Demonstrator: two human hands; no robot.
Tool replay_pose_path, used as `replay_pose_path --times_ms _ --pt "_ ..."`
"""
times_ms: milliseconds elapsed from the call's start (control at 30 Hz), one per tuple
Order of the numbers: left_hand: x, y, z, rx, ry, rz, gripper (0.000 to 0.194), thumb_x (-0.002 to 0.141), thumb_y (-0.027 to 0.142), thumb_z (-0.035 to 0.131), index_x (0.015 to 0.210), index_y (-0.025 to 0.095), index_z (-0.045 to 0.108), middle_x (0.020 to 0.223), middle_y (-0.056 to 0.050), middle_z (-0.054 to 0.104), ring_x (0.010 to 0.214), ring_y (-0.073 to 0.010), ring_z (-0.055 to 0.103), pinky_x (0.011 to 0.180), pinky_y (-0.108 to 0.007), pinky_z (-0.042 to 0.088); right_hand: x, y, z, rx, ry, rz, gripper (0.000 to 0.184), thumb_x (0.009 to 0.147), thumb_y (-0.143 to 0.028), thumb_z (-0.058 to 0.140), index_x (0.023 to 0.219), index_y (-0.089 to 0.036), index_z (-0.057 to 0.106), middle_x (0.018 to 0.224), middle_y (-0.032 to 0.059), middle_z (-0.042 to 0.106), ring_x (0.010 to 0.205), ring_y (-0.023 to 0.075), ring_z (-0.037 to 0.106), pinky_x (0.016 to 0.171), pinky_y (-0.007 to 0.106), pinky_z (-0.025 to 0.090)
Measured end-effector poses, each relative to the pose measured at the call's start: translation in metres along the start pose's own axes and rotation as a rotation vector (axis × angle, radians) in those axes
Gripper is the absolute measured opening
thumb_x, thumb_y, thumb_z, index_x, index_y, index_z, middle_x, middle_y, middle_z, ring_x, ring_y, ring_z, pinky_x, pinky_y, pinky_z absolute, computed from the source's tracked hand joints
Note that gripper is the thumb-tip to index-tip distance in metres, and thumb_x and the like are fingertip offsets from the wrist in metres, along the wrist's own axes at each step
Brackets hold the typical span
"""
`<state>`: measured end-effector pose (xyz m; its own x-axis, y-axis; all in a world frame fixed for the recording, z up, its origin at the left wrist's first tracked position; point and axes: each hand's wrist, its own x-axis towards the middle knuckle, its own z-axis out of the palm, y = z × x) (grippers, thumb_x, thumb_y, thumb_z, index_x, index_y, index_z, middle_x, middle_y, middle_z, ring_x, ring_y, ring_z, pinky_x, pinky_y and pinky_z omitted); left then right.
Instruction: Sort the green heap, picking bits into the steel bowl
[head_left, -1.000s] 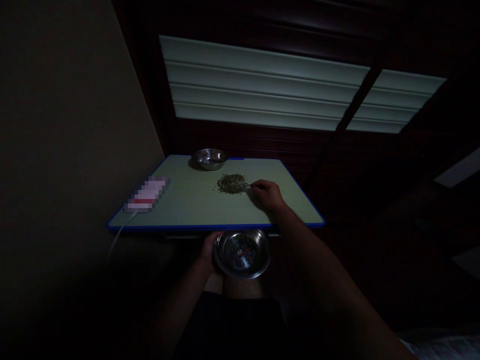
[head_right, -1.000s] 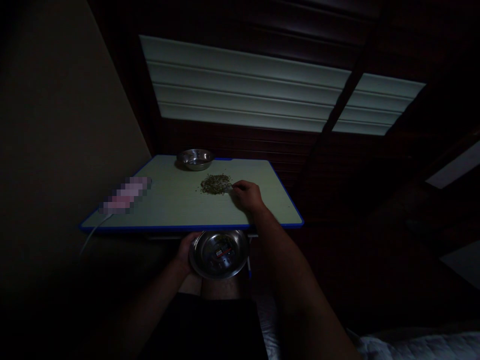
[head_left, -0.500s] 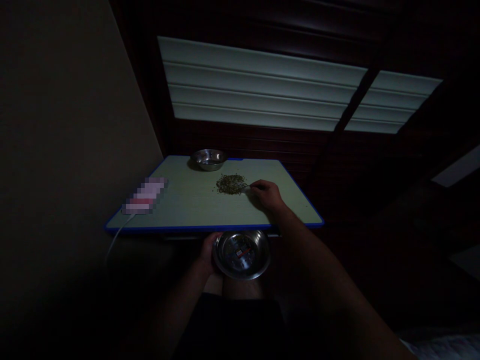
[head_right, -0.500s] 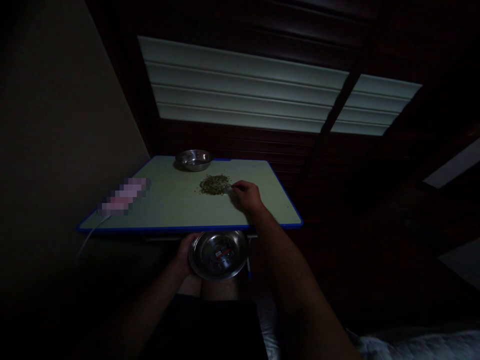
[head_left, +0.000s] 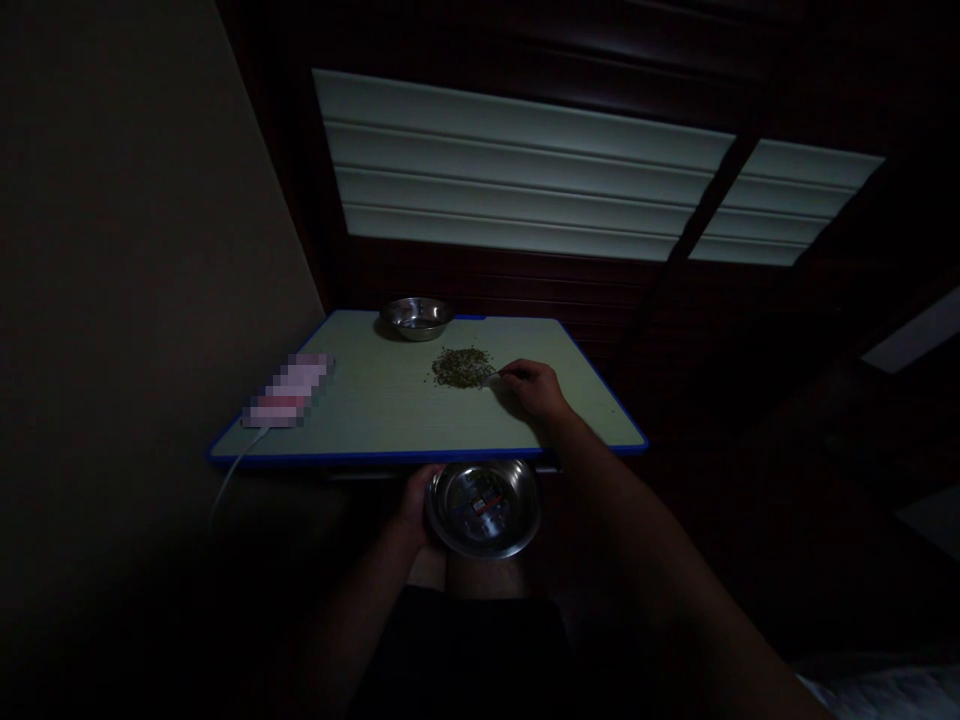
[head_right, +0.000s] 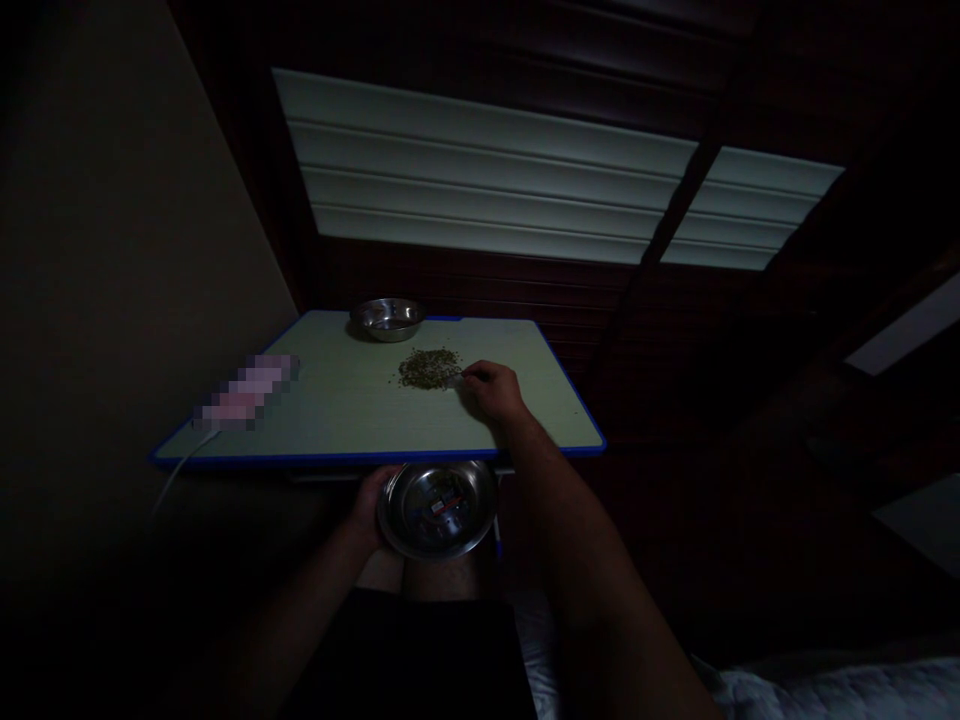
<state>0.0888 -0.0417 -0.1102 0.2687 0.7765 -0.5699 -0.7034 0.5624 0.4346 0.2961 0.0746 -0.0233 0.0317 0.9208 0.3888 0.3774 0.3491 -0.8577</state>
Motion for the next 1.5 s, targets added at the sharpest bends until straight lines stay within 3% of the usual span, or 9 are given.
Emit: replay_pose_path --times_ms 467,667,1000,1500 --pt "-0.004 0.002 0.005 0.082 0.012 0.016 0.018 0.074 0.023 0.059 0.060 0.014 0.066 0.055 -0.005 0.067 0.054 -0.0194 0.062 0.059 -0.033 0.051 0.003 0.004 0.000 0.033 0.011 0.015 0.015 0.063 -0.033 0.063 0.069 -0.019 0.068 0.069 0.0008 0.069 0.068 0.0164 0.061 0.070 0.029 0.049" --pt "-0.009 0.003 0.012 0.077 0.037 0.031 0.022 0.076 0.022 0.057 0.057 0.014 0.065 0.053 -0.005 0.066 0.052 -0.0181 0.061 0.057 -0.031 0.050 0.004 0.003 0.000 0.064 0.074 0.050 0.012 0.061 -0.030 0.064 0.066 -0.019 0.067 0.068 0.0008 0.068 0.069 0.0167 0.061 0.070 0.029 0.049" --pt "-0.006 0.002 0.009 0.055 0.017 0.010 0.022 0.076 0.021 0.057 0.056 0.014 0.064 0.051 -0.005 0.065 0.048 -0.0176 0.060 0.055 -0.029 0.049 0.003 0.004 -0.001 -0.049 0.079 0.022 0.012 0.065 -0.029 0.061 0.067 -0.018 0.066 0.068 0.0008 0.067 0.069 0.0167 0.060 0.070 0.030 0.047" --pt "-0.007 0.002 0.011 0.070 0.042 0.034 0.024 0.076 0.021 0.054 0.057 0.013 0.065 0.050 -0.006 0.065 0.049 -0.0178 0.060 0.056 -0.030 0.050 0.002 0.001 -0.001 -0.013 0.044 0.029 0.013 0.065 -0.029 0.063 0.069 -0.017 0.068 0.068 0.0005 0.068 0.067 0.0150 0.060 0.068 0.027 0.046"
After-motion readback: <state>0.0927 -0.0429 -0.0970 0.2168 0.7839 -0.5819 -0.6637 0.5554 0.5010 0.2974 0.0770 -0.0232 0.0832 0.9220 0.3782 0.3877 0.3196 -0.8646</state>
